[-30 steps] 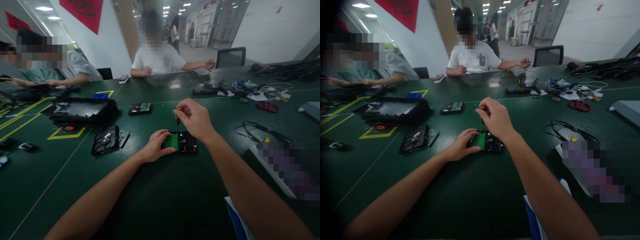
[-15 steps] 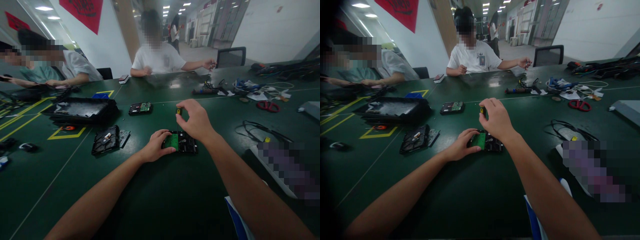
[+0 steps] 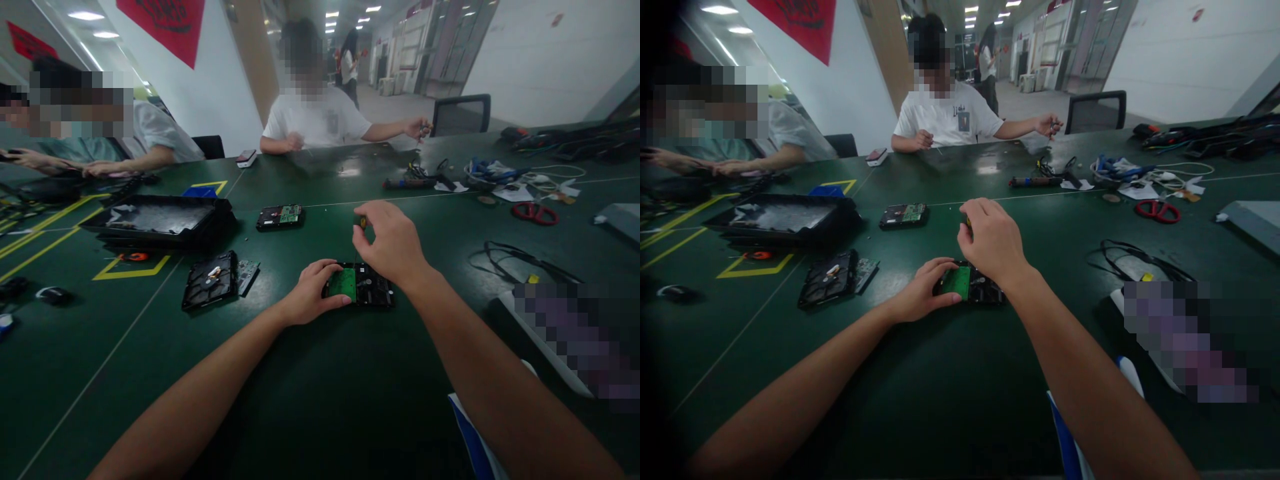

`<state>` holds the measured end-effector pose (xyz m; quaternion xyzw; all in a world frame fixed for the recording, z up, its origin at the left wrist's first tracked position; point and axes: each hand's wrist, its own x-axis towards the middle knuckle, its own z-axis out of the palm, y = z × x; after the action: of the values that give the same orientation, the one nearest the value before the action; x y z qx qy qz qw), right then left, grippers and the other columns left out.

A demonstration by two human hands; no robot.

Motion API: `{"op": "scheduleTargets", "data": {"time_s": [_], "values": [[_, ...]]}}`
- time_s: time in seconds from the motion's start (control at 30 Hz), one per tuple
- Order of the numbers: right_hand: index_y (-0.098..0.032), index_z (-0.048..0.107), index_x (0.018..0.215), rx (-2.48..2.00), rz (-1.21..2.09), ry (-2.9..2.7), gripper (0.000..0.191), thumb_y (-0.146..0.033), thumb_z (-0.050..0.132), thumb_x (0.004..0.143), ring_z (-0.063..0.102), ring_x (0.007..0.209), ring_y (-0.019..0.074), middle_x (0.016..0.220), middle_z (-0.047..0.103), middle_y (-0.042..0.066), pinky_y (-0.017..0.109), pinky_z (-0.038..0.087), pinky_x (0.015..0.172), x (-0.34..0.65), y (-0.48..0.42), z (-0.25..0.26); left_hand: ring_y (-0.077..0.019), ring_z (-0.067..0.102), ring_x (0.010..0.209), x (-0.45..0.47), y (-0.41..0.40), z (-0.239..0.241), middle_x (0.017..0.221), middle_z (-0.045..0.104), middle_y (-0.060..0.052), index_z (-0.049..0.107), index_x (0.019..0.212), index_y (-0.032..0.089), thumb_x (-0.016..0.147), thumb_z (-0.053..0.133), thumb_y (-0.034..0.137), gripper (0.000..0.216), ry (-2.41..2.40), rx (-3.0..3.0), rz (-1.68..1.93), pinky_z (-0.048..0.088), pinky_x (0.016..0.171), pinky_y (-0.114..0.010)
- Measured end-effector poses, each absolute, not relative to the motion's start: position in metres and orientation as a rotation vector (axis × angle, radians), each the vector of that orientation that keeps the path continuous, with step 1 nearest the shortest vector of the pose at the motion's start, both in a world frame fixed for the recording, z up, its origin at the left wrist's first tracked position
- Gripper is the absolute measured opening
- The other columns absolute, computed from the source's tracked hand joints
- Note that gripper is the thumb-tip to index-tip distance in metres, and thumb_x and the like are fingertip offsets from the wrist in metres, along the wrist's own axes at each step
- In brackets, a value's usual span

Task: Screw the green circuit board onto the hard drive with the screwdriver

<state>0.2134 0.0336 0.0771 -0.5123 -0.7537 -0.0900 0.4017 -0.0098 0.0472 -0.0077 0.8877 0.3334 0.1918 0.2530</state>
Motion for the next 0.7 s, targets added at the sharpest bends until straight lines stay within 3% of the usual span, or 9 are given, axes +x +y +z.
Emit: {"op": "scheduleTargets", "data": {"time_s": [0.2,0.4,0.6,0.7], "values": [[-0.022,0.066,0.115,-1.320,-0.213,-1.877,0.021,-0.024,0.060,0.095,0.062,0.107,0.0300,0.112,0.064,0.012,0.047,0.051,0.094,0.2129,0.0334,0.0758,-0.0363,0.046,0.144,-0.0087,0.0477,-0.0089,0.153,0.050,-0.015,0.052,0.143,0.026,0.090,0.073,0.058,0.066,0.914,2.421,0.535,0.038,0.121,-0.058],[-0.019,0.060,0.126,-1.291,-0.111,-1.926,0.033,-0.017,0.054,0.094,0.064,0.109,0.0304,0.127,0.064,0.015,0.045,0.053,0.091,0.2104,0.0338,0.0766,-0.0371,0.045,0.145,-0.0089,0.0471,-0.0068,0.154,0.049,-0.014,0.052,0.143,0.027,0.090,0.073,0.058,0.065,0.918,2.409,0.522,0.038,0.121,-0.060],[-0.022,0.060,0.115,-1.354,-0.168,-1.872,0.021,-0.027,0.060,0.095,0.063,0.101,0.0297,0.115,0.066,0.013,0.044,0.051,0.087,0.2108,0.0330,0.0759,-0.0370,0.044,0.146,-0.0090,0.0464,-0.0060,0.154,0.049,-0.015,0.052,0.144,0.026,0.091,0.072,0.058,0.066,0.922,2.406,0.511,0.037,0.122,-0.059],[-0.021,0.058,0.115,-1.325,-0.141,-1.858,0.020,-0.024,0.056,0.095,0.063,0.101,0.0291,0.115,0.065,0.014,0.044,0.051,0.087,0.2109,0.0338,0.0741,-0.0372,0.044,0.146,-0.0089,0.0459,-0.0056,0.155,0.048,-0.015,0.051,0.145,0.027,0.091,0.072,0.058,0.066,0.915,2.399,0.518,0.037,0.122,-0.060]]}}
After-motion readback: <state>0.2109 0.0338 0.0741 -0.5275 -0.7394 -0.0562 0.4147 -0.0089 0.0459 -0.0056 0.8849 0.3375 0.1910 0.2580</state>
